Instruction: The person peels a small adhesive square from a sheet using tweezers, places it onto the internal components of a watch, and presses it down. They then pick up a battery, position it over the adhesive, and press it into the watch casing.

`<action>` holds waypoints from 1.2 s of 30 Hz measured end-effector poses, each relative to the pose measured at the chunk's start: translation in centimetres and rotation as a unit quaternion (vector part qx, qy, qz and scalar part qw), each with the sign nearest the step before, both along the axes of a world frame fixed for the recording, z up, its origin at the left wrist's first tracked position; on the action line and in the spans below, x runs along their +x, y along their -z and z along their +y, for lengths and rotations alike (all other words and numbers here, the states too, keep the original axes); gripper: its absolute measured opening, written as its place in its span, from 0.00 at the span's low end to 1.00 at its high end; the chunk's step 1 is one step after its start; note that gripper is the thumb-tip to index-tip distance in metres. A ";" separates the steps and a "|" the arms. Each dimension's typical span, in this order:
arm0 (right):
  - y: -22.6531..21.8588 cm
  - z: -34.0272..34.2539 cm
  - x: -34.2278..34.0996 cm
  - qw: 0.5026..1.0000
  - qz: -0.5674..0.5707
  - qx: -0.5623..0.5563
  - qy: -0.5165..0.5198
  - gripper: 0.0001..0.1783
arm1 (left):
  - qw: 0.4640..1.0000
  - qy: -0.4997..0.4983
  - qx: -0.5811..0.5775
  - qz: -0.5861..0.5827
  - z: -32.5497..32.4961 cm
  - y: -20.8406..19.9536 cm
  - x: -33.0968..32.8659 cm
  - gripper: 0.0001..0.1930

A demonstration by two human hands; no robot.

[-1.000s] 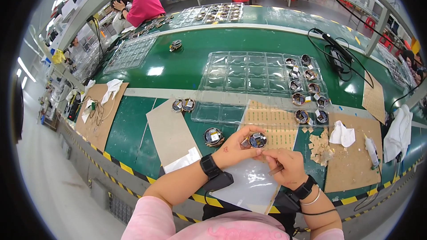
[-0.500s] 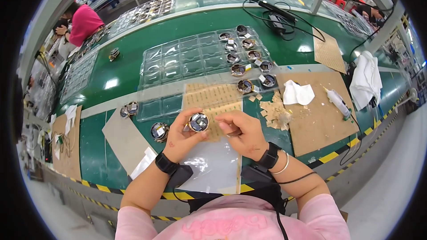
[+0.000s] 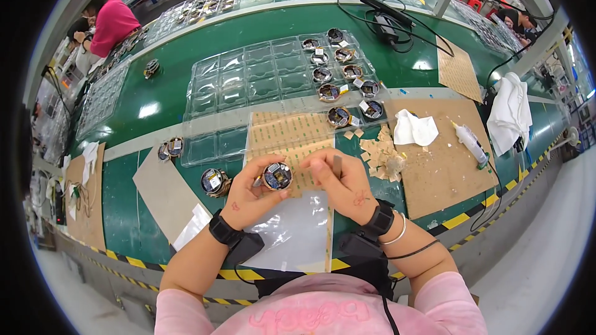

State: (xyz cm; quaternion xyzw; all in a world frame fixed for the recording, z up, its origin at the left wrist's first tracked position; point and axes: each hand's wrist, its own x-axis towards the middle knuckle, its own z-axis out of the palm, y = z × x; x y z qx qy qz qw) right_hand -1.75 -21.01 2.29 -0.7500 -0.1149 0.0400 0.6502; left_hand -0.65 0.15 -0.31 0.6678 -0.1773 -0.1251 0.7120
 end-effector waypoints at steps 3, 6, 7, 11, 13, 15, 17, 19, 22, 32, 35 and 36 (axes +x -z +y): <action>-0.5 -0.1 0.0 0.997 0.045 0.058 -0.001 0.21 | 1.000 0.005 -0.003 0.016 0.0 -0.1 0.0 0.28; 0.3 0.2 0.2 0.995 -0.039 0.095 0.020 0.26 | 0.999 0.011 0.000 0.042 0.0 -0.4 0.0 0.30; 0.4 0.1 0.4 0.995 -0.039 0.095 0.021 0.26 | 0.999 0.007 0.002 0.044 -0.1 -0.3 0.0 0.30; 0.6 -0.4 1.3 0.986 -0.146 0.040 0.065 0.27 | 0.999 -0.002 0.003 0.049 -0.3 -0.3 0.2 0.30; 0.9 -0.1 1.5 0.984 -0.141 0.070 0.086 0.26 | 0.999 -0.005 0.004 0.051 -0.3 -0.4 0.2 0.30; 0.7 0.0 1.5 0.982 -0.139 0.086 0.095 0.26 | 0.999 0.000 0.007 0.049 -0.3 -0.2 0.3 0.30; -0.5 0.1 0.9 0.994 0.015 0.098 0.041 0.21 | 0.999 0.008 0.015 0.047 0.1 0.0 0.4 0.30; -0.6 0.7 0.6 0.990 0.087 0.112 -0.004 0.18 | 0.999 0.008 0.035 0.025 0.3 0.3 0.1 0.30; -0.4 1.5 -0.3 0.985 -0.143 -0.093 -0.026 0.06 | 0.997 0.023 0.071 -0.023 -0.3 0.2 -0.2 0.30; -0.8 3.4 -1.4 0.911 -0.286 -0.296 -0.035 0.16 | 0.990 0.138 0.015 0.018 -0.3 -0.1 -0.8 0.42; -0.8 3.6 -1.3 0.886 -0.312 -0.342 -0.028 0.17 | 0.988 0.152 0.015 0.007 -0.2 0.0 -0.5 0.43; -0.7 3.6 -1.3 0.884 -0.315 -0.344 -0.023 0.16 | 0.988 0.154 0.015 -0.005 -0.2 0.3 -0.4 0.43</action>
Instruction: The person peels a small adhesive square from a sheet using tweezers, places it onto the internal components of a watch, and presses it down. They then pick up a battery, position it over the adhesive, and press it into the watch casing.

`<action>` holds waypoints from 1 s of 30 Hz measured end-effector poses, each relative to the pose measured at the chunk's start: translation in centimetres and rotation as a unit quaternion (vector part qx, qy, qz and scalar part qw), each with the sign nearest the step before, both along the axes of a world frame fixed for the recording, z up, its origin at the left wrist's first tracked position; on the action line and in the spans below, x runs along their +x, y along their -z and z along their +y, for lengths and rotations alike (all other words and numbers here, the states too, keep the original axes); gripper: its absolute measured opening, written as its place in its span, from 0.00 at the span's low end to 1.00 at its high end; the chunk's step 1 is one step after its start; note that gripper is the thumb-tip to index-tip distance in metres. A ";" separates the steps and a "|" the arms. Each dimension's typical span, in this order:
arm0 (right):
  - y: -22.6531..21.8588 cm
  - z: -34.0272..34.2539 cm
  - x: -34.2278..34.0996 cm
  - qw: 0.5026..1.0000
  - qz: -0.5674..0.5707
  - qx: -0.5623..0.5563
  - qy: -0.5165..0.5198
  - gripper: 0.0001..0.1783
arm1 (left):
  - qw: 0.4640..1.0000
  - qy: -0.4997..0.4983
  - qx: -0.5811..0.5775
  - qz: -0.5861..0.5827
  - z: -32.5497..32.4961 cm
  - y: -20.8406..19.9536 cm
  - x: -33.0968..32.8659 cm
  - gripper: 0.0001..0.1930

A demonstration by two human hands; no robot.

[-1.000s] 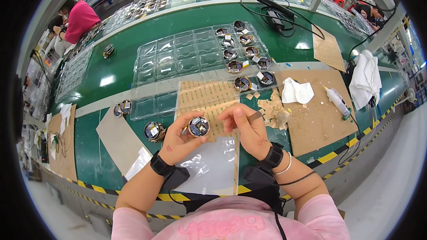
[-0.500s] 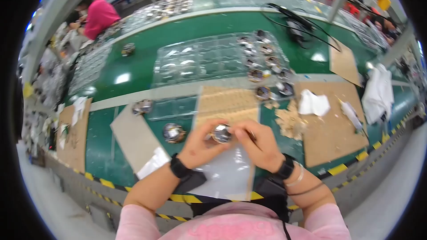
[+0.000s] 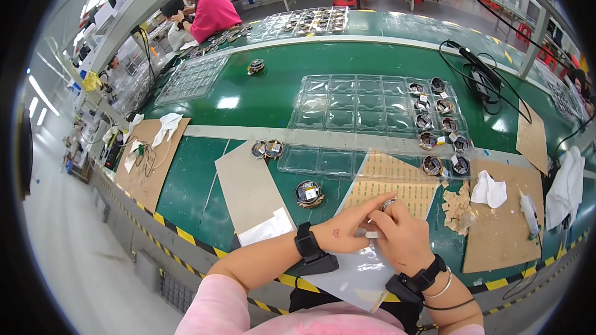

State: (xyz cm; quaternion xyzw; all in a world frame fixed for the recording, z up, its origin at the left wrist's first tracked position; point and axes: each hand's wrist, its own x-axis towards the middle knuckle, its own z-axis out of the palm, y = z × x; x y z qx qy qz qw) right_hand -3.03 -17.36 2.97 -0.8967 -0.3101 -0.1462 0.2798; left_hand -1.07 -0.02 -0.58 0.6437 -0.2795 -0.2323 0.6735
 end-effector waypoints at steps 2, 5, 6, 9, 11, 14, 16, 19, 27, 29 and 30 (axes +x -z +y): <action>0.1 0.0 0.1 1.000 -0.010 -0.002 0.010 0.15 | 1.000 0.004 -0.004 -0.013 -0.1 -0.3 0.2 0.43; 0.3 -0.1 0.3 1.000 -0.011 0.027 -0.009 0.16 | 0.999 0.028 0.021 -0.003 0.1 -0.9 0.3 0.41; 0.3 -0.1 0.4 0.999 -0.011 0.042 -0.019 0.17 | 0.999 0.028 0.021 -0.003 0.0 -0.7 0.3 0.41; 0.6 0.1 0.4 0.997 -0.026 0.075 -0.022 0.14 | 1.000 0.018 0.024 0.001 -0.2 -0.1 0.1 0.38; 0.6 0.2 0.3 0.995 -0.033 0.091 -0.023 0.13 | 0.999 0.007 0.031 -0.005 -0.4 0.0 0.0 0.36; 0.7 0.0 0.2 0.995 0.003 0.104 -0.008 0.13 | 0.999 -0.013 0.046 -0.016 -0.7 0.1 -0.1 0.32; 0.2 0.3 0.1 0.993 0.004 0.117 -0.010 0.13 | 0.998 -0.033 0.034 -0.047 -0.8 0.6 -0.2 0.28; -0.4 0.6 0.4 0.990 0.006 0.143 -0.015 0.12 | 0.998 -0.040 0.021 -0.049 -0.8 0.9 -0.2 0.25; -0.7 -0.7 0.6 0.987 0.017 0.162 -0.014 0.12 | 0.999 -0.032 -0.007 0.020 -0.6 0.1 -0.3 0.22; -0.7 -1.2 0.7 0.987 0.043 0.154 0.009 0.12 | 0.998 -0.049 -0.010 0.050 -0.7 0.2 -0.2 0.20; -0.6 -1.3 0.7 0.987 0.056 0.150 0.020 0.13 | 0.997 -0.048 -0.011 0.051 -0.7 0.4 -0.2 0.20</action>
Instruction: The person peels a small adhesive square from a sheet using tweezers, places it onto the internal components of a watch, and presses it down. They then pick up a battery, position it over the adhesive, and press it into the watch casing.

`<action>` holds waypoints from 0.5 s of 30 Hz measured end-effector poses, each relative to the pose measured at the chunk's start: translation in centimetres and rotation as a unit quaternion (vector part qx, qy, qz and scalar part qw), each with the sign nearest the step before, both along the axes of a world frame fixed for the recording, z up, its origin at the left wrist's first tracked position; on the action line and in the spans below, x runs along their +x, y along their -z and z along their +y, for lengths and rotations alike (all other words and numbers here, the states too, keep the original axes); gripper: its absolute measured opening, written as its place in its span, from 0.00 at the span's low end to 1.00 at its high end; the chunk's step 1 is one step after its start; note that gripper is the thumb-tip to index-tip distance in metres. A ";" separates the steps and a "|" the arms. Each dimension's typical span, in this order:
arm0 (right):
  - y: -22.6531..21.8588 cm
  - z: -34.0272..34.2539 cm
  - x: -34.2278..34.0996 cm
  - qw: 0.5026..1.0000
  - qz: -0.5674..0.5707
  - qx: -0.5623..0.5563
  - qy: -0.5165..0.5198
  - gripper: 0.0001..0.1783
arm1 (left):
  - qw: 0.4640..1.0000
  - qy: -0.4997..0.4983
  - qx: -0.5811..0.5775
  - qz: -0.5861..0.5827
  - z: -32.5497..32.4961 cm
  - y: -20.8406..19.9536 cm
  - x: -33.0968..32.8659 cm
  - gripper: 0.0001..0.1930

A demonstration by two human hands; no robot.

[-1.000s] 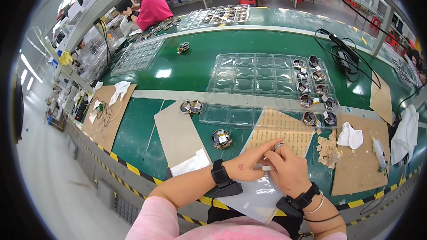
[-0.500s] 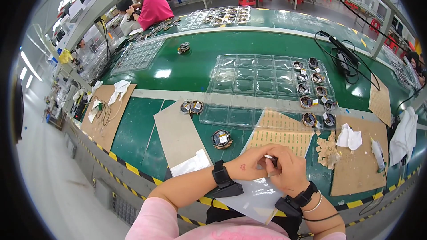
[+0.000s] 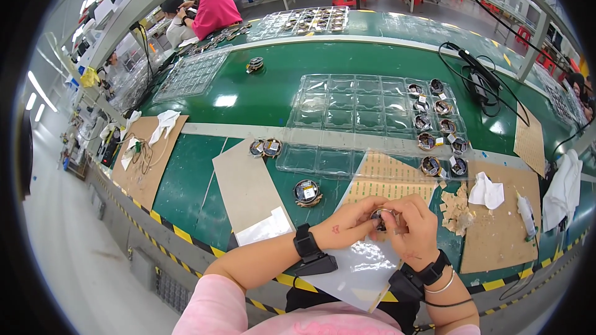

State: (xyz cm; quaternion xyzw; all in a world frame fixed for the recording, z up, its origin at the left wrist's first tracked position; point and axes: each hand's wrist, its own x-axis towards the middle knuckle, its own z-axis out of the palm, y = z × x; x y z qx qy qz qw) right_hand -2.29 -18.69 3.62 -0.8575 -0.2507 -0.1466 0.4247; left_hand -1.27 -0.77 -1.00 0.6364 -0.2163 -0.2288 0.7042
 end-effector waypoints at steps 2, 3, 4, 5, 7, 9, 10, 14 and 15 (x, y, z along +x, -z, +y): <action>-0.1 -0.1 0.2 1.000 -0.011 -0.007 -0.001 0.12 | 1.000 -0.007 0.009 -0.016 0.0 0.1 0.1 0.19; -0.2 -0.2 0.3 1.000 -0.022 -0.013 -0.003 0.12 | 1.000 -0.011 0.014 -0.023 0.0 0.1 0.1 0.19; -0.2 -0.2 0.3 0.999 -0.033 -0.020 -0.004 0.12 | 1.000 -0.011 0.013 -0.023 0.0 0.1 0.2 0.19; -0.1 -0.3 0.4 0.999 -0.032 -0.021 -0.004 0.12 | 1.000 -0.010 0.014 -0.010 0.1 0.0 0.2 0.18; 0.0 -0.3 0.5 1.000 -0.027 -0.006 -0.013 0.12 | 1.000 -0.010 0.016 0.014 0.2 -0.2 0.3 0.18; 0.1 -0.3 0.6 1.000 -0.023 0.001 -0.018 0.11 | 1.000 -0.012 0.007 0.017 0.3 -0.1 0.5 0.17; 0.2 -0.3 0.8 0.999 -0.023 0.005 -0.021 0.12 | 1.000 -0.014 -0.001 0.020 0.3 0.0 0.5 0.17; 0.1 -0.3 1.1 0.999 -0.020 0.011 -0.028 0.12 | 0.999 -0.020 -0.021 0.029 0.4 0.0 0.6 0.16; 0.1 -0.3 1.1 0.999 -0.016 0.011 -0.030 0.13 | 0.999 -0.023 -0.025 0.032 0.4 0.0 0.6 0.16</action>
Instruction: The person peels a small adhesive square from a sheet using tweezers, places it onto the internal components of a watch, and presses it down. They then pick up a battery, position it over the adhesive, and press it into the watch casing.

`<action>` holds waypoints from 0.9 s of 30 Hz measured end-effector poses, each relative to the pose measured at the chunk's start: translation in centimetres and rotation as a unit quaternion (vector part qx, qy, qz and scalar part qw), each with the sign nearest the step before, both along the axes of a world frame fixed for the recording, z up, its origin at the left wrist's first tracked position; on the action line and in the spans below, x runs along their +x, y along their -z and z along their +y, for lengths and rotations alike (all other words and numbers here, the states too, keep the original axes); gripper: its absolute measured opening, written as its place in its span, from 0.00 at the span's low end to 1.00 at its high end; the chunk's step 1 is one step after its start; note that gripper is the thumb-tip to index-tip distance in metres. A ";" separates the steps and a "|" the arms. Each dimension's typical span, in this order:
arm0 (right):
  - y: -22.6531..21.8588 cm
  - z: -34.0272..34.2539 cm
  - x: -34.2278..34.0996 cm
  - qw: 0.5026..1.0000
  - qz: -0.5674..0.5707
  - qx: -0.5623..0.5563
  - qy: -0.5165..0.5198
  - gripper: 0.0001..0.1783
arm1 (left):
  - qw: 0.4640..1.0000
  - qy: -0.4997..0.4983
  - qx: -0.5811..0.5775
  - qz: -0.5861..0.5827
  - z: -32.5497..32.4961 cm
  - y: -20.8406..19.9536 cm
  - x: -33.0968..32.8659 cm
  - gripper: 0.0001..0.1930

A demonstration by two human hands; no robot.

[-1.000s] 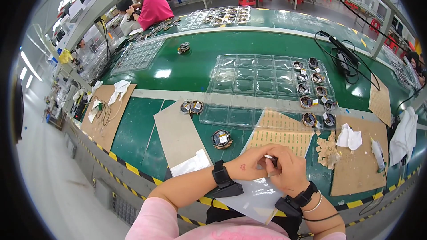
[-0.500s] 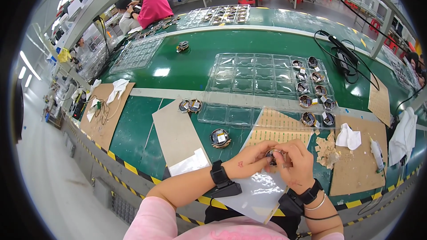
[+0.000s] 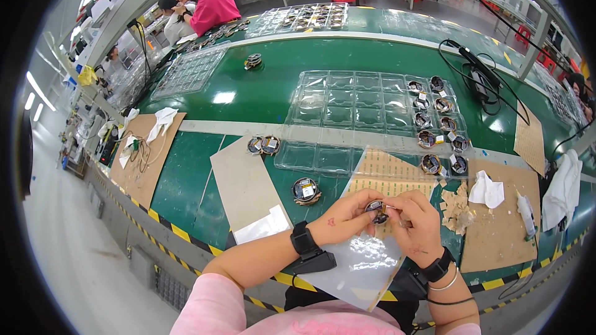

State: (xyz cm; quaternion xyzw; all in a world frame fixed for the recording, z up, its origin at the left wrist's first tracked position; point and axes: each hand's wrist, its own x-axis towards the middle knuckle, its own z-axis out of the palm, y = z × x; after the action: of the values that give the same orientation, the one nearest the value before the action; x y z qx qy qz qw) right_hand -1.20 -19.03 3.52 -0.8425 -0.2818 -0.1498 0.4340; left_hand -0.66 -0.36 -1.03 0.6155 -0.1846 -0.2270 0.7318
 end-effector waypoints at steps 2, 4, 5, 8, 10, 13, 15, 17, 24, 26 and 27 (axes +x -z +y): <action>0.0 -0.1 0.0 1.000 0.004 -0.001 -0.002 0.13 | 1.000 -0.001 -0.004 0.007 0.0 0.0 -0.1 0.16; 0.1 -0.2 -0.1 1.000 0.011 -0.008 -0.007 0.14 | 1.000 -0.004 -0.011 0.020 0.0 0.1 -0.2 0.16; 0.2 -0.3 -0.1 1.000 0.015 -0.012 -0.009 0.14 | 1.000 -0.004 -0.011 0.021 0.0 0.1 -0.3 0.16; 0.3 -0.4 -0.2 1.000 0.021 -0.010 -0.018 0.16 | 0.999 -0.004 -0.012 0.034 0.0 0.0 -0.3 0.16; 0.4 -0.5 -0.3 0.999 0.027 -0.011 -0.019 0.17 | 0.999 -0.004 -0.014 0.034 -0.1 0.2 -0.4 0.16; 0.4 -1.0 -0.3 0.999 0.040 -0.026 -0.018 0.19 | 0.999 0.015 -0.025 0.037 -0.5 0.3 -0.3 0.16; 0.4 -0.8 0.0 0.998 0.058 -0.034 -0.013 0.20 | 1.000 -0.013 0.013 0.006 0.0 0.1 -0.2 0.17; 0.5 -0.8 0.1 0.995 0.083 -0.051 0.004 0.21 | 0.999 -0.018 0.015 0.035 0.2 -0.1 -0.1 0.18; 1.4 -1.2 0.4 0.998 0.058 -0.027 -0.023 0.22 | 0.997 -0.038 -0.001 0.068 0.1 -0.6 0.2 0.18; 1.0 -1.3 0.1 0.997 0.058 -0.049 -0.017 0.22 | 0.997 -0.036 -0.003 0.065 0.0 -0.3 0.2 0.18; 0.9 -1.2 0.1 0.997 0.057 -0.059 -0.018 0.23 | 0.997 -0.038 -0.003 0.061 0.0 -0.1 0.1 0.18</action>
State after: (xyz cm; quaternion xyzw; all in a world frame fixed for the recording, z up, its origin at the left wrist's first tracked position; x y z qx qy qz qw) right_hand -1.15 -20.24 2.61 -0.8687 -0.2799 -0.0773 0.4014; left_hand -0.57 -0.37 -0.88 0.6047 -0.1171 -0.2356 0.7517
